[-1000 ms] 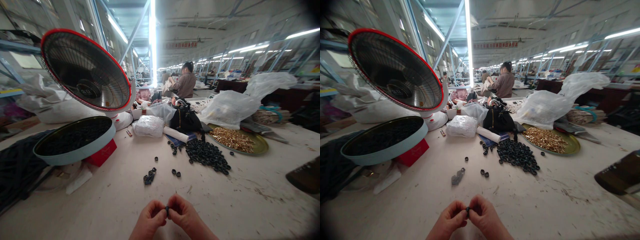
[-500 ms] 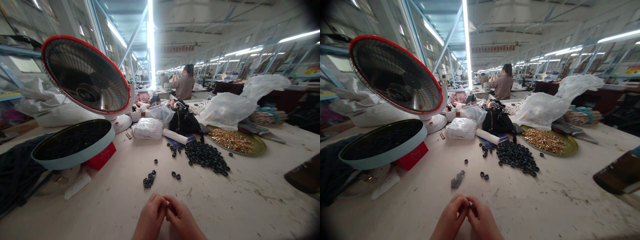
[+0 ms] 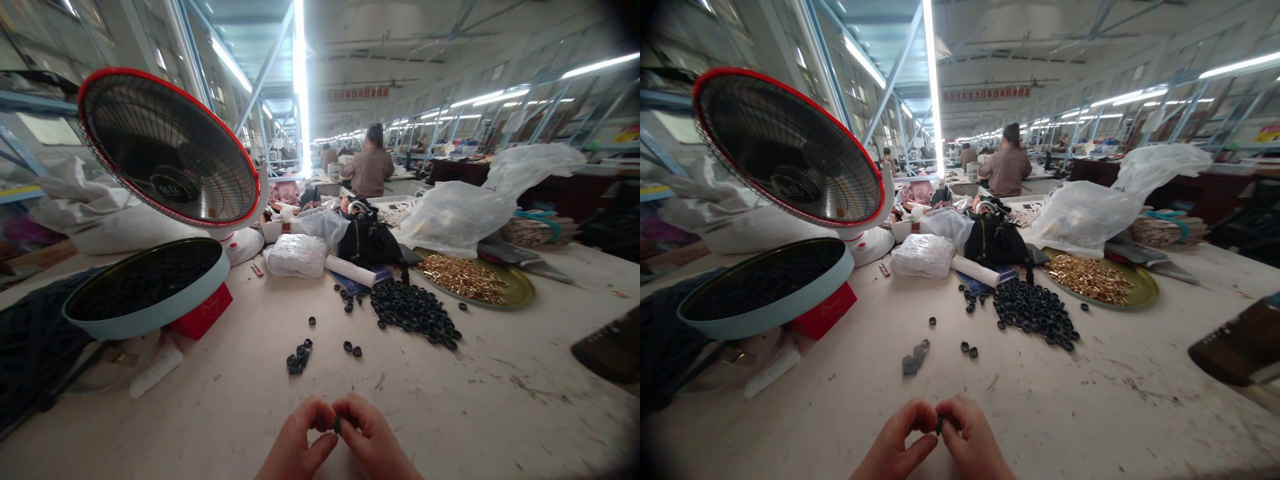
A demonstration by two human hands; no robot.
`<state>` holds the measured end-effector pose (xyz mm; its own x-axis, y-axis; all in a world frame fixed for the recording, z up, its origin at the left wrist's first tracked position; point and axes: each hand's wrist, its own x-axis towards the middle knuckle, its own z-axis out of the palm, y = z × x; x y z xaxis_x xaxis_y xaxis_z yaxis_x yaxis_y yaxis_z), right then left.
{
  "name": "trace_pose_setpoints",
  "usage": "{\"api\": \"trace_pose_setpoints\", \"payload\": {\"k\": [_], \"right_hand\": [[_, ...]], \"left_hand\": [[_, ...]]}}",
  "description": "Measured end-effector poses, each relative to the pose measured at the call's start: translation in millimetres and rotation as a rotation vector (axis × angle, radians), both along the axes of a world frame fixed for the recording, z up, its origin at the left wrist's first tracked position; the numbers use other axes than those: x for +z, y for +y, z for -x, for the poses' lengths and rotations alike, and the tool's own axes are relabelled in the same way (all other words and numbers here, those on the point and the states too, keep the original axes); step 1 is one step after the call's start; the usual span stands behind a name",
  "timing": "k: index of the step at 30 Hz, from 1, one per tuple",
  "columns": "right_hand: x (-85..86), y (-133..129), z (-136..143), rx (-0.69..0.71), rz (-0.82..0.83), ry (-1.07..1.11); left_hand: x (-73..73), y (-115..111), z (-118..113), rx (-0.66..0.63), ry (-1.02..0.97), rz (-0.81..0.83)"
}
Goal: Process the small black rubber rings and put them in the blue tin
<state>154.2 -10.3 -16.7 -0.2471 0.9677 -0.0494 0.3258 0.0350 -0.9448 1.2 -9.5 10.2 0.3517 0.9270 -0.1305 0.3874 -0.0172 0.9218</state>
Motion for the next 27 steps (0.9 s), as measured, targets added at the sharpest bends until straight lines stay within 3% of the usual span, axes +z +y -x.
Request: {"api": "trace_pose_setpoints", "payload": {"k": [6,17,21,24,27], "right_hand": [[2.9,-1.9,0.7,0.037,-0.060,-0.089],[3.9,1.2,18.4,-0.085,0.094,0.065],[2.2,7.6,9.1,-0.058,0.213,0.289],[1.8,9.2,3.6,-0.039,0.380,0.543],[0.3,8.3,4.4,-0.027,0.517,0.681]], "left_hand": [[-7.9,-4.0,-1.0,0.023,0.087,-0.036],[-13.9,5.6,-4.2,0.237,0.152,-0.186],[-16.8,4.6,-6.5,0.231,-0.063,-0.073],[-10.1,4.8,-4.5,0.175,-0.341,0.147],[-1.8,7.4,-2.9,0.150,-0.442,0.249]]}}
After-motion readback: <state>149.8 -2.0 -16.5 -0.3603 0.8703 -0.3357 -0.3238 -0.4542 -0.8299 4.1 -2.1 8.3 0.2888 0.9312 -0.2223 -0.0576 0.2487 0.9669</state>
